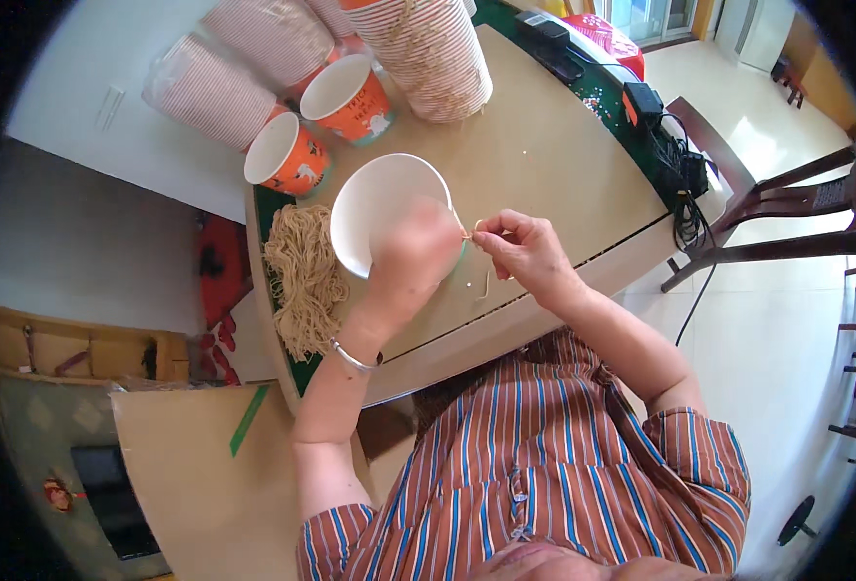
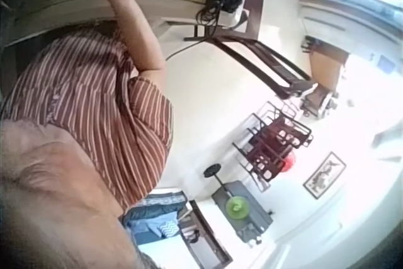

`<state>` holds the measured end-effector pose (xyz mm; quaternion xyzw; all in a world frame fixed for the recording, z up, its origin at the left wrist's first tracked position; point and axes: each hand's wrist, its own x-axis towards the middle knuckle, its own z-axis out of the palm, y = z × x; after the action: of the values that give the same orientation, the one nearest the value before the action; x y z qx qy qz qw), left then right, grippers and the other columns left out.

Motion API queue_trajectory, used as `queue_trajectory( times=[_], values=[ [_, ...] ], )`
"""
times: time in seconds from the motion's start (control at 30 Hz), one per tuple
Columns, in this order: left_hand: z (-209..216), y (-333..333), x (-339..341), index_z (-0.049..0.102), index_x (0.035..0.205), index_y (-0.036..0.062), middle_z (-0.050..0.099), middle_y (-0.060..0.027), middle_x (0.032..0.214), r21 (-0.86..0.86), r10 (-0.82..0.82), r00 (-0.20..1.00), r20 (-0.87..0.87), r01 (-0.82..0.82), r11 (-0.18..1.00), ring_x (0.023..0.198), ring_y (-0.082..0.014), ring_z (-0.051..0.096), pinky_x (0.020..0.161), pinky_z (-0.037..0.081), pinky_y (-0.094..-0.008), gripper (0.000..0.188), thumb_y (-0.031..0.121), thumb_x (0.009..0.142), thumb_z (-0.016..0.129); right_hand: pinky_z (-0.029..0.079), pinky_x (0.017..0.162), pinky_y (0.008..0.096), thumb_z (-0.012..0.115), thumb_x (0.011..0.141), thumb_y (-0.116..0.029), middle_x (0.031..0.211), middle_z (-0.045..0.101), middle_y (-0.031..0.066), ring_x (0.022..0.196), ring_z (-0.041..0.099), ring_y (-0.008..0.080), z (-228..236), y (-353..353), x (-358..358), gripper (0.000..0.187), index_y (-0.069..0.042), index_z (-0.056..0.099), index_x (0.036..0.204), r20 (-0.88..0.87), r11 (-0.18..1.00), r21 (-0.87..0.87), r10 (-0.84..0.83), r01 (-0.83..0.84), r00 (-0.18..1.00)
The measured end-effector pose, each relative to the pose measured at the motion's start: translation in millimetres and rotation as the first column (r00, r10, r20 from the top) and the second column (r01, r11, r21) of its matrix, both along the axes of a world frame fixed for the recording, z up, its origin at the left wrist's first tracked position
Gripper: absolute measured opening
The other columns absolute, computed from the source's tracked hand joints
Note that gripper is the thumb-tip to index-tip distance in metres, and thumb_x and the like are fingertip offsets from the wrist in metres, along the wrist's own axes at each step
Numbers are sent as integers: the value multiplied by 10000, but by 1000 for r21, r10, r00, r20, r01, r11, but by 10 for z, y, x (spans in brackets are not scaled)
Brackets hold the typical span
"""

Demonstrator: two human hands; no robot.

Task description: Attaching and tying strings to the rims of paper cups for packaging.

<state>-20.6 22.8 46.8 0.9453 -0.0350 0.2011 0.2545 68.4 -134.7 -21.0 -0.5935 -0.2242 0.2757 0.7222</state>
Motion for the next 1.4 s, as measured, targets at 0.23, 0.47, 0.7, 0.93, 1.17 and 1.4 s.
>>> queue_trajectory(
  times=[0.23,0.47,0.7,0.93,1.17,1.4],
  values=[
    [-5,12,5,702,915,57,589,-71,858,10,3,1000,16,-4,1000,785,-241,635,678,526,-367,104,45,815,727,411,493,208,660,957,-123,745,604,-17,550,516,44,69,-43,-39,121,-8,645,993,-84,999,-5,34,-34,996],
    [-34,-8,-12,703,934,62,585,-70,866,40,12,1000,26,-13,999,796,-240,630,672,522,-366,129,36,810,730,420,545,198,654,965,-133,786,603,-35,607,522,39,10,-49,-98,123,-20,638,1013,-140,994,108,45,-30,989],
    [-45,1,-4,707,940,67,574,-64,858,93,1,999,37,-5,996,785,-238,622,664,518,-376,143,37,804,737,419,521,198,662,963,-150,755,595,-33,588,513,29,-40,28,-57,138,-22,649,1016,-140,993,110,54,-38,989],
    [-39,9,1,705,939,57,575,-62,866,101,-6,999,38,2,995,790,-234,624,666,524,-371,145,33,800,736,420,490,200,660,958,-147,726,602,-18,568,526,36,-54,70,-45,137,-14,642,986,-93,994,106,35,-26,995],
    [-30,12,-13,705,939,53,579,-62,870,109,-2,999,41,-2,994,789,-233,626,663,524,-369,153,25,793,738,425,515,206,605,967,-95,700,568,-39,575,518,34,-26,31,-88,72,-28,621,948,-130,994,108,1,13,991],
    [-32,-2,-2,706,934,51,580,-64,855,92,1,1000,32,-4,996,787,-236,625,663,522,-369,157,16,785,740,421,523,212,593,965,-80,700,558,-29,575,513,47,-57,16,-144,68,-28,595,921,-184,979,196,-23,59,983]
  ],
)
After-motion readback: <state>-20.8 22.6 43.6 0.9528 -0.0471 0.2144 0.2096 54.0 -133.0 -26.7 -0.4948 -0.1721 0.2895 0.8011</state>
